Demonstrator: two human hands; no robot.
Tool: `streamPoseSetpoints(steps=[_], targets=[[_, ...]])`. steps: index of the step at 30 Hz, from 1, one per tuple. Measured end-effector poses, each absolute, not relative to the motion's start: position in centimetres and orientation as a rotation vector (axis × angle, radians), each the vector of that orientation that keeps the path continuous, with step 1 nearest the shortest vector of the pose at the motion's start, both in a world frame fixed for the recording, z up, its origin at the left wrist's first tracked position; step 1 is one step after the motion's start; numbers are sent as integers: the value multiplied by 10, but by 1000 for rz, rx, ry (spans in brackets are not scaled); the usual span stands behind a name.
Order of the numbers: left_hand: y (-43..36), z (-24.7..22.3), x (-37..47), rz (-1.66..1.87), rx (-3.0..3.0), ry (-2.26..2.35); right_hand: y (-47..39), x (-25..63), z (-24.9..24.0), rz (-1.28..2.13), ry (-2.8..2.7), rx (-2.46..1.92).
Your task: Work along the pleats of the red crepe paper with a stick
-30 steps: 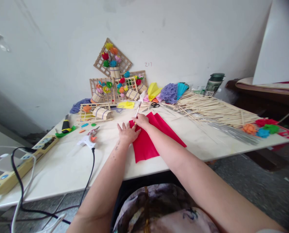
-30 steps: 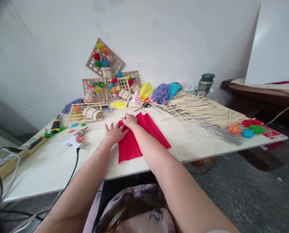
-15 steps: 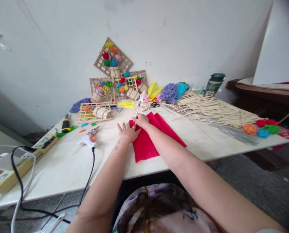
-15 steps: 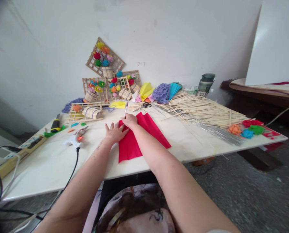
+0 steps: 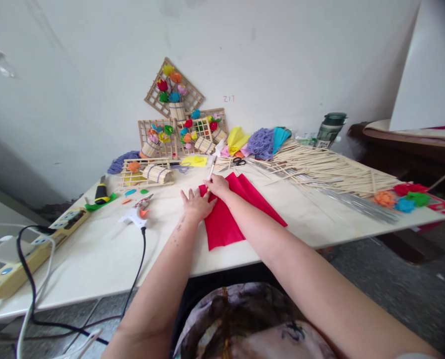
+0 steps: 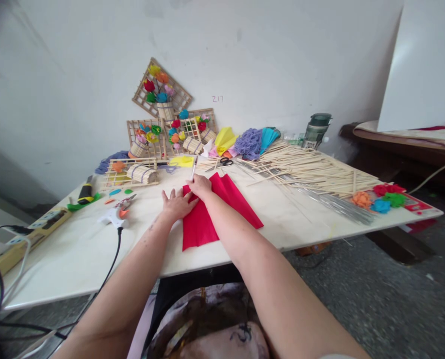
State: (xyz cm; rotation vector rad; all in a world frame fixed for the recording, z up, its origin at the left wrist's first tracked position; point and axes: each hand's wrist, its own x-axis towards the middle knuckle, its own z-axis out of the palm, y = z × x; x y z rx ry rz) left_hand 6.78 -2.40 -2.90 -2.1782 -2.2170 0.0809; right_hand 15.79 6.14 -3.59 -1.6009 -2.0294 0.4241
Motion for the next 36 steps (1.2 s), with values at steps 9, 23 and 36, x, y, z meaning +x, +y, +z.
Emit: streamPoseSetpoints(steps=[9,23,36], targets=[[-24,-29,67,63,-2178,-2215,61,158,-36,403,-1935,-1647],[-23,-26,60,64,-2166,-2279,68,159,-8,390,-1964,-1667],[-21,-31,64,-105,-2142,-2154,62,173,-34,430,-1875,-1700]])
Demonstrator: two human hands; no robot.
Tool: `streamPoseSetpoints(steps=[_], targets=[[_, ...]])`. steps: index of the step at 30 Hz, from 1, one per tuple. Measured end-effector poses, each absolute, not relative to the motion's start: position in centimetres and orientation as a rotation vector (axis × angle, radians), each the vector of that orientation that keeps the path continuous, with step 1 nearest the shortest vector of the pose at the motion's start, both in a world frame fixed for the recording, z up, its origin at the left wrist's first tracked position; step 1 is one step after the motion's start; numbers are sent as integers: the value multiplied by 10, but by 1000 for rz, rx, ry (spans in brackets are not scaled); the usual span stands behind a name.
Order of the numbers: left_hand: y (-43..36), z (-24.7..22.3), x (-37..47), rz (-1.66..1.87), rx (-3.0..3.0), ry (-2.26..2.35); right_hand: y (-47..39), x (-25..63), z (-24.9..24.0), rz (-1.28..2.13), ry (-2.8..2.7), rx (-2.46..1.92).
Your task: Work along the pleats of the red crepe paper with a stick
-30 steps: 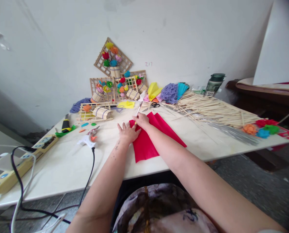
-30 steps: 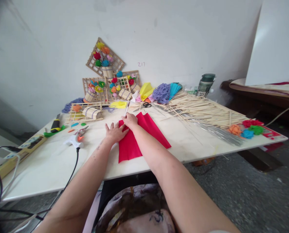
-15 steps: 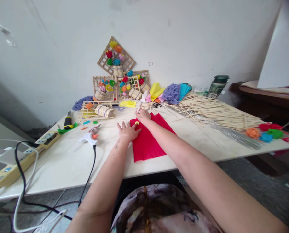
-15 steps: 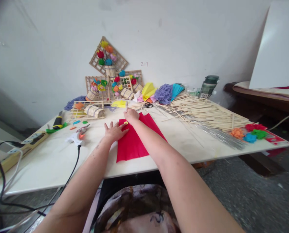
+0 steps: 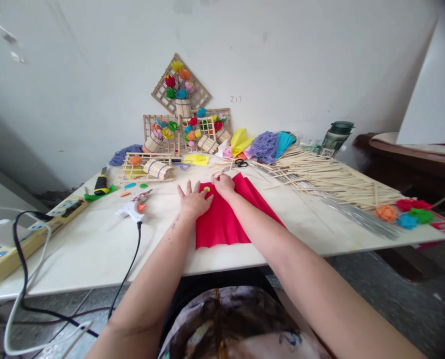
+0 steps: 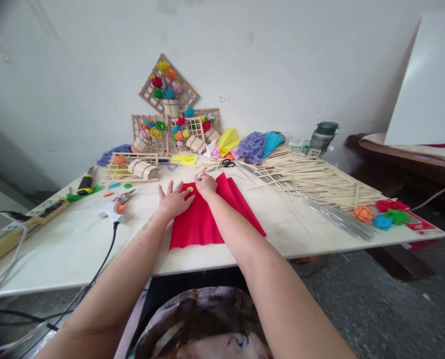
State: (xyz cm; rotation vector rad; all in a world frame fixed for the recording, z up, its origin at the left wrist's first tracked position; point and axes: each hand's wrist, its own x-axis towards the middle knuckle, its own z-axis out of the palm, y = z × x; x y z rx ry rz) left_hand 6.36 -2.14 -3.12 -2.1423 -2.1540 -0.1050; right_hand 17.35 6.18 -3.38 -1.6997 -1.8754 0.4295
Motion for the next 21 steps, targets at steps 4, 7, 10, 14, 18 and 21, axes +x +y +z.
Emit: streamPoseSetpoints(steps=[4,7,10,14,18,21], targets=[[-20,-37,66,-169,-2115,-2128,62,175,-34,447,-1867,-1652],[-17,-41,68,-186,-2099,-2138,62,176,-35,447,-1862,-1630],[-15,-43,69,-183,-2085,-2158,61,176,-35,441,-1859,-1630],[-11,-45,69,-187,-2065,-2172,59,175,-34,426,-1864,-1614],[-8,-46,68,-191,-2060,-2202,60,174,-35,414,-1861,-1607],[-7,-47,68,-205,-2066,-2212,59,174,-36,402,-1876,-1606]])
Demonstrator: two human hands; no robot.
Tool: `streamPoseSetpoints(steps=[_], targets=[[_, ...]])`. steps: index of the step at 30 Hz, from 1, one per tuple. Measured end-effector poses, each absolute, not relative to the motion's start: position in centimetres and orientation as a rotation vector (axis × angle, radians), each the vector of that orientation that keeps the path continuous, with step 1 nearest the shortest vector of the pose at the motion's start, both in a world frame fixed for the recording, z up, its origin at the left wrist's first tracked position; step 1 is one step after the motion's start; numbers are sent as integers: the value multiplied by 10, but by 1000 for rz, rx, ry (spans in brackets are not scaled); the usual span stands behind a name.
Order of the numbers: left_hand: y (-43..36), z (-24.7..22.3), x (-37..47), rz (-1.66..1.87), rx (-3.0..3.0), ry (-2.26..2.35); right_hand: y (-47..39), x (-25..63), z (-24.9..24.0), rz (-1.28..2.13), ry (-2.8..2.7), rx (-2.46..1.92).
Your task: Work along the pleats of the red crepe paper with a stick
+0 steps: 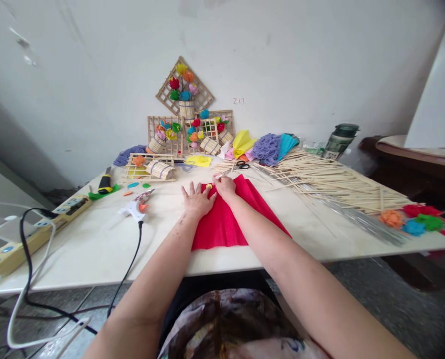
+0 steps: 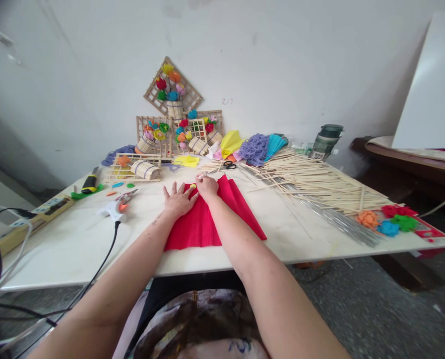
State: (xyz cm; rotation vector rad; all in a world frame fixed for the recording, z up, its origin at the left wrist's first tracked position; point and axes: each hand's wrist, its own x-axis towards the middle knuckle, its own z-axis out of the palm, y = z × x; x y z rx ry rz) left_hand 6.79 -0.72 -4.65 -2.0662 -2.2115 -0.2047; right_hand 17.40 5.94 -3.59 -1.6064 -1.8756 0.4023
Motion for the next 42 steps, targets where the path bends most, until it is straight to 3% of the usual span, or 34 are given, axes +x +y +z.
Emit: streamPoseSetpoints(steps=[28,42], targets=[[-7,-45,69,-211,-2085,-2289,57,170,-39,266,-2037,-1550],[-9,-44,71,-189,-2071,-2223,60,173,-36,422,-2047,-1496]])
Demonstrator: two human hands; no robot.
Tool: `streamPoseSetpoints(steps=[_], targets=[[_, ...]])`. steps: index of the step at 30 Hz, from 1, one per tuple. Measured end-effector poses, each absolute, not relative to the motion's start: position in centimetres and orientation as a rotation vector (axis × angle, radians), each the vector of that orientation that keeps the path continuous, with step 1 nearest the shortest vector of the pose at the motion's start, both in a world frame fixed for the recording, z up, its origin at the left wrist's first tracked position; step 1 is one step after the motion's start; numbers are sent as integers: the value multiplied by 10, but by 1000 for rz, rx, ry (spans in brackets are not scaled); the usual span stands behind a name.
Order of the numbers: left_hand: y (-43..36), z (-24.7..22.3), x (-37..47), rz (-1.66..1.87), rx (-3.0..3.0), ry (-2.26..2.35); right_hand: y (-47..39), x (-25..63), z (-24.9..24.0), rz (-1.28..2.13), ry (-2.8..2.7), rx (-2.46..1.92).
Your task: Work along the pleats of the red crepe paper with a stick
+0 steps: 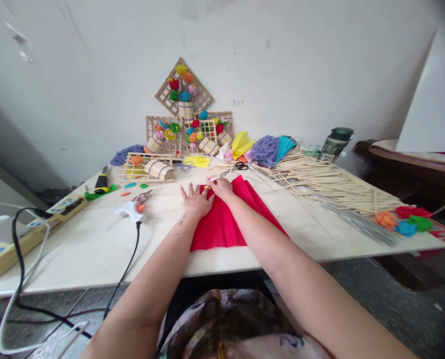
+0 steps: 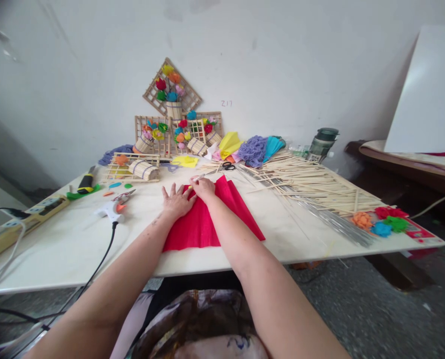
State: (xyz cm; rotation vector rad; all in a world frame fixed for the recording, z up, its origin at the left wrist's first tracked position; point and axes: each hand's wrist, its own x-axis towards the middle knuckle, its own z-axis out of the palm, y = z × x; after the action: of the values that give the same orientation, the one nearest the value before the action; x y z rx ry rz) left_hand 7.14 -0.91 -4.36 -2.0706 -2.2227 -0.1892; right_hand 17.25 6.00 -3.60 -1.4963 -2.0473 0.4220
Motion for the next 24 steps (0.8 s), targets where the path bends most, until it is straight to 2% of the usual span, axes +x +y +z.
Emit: streamPoseSetpoints(steps=[24], targets=[[-9,-45,71,-208,-2075,-2239,68,172,-41,431,-1985,-1497]])
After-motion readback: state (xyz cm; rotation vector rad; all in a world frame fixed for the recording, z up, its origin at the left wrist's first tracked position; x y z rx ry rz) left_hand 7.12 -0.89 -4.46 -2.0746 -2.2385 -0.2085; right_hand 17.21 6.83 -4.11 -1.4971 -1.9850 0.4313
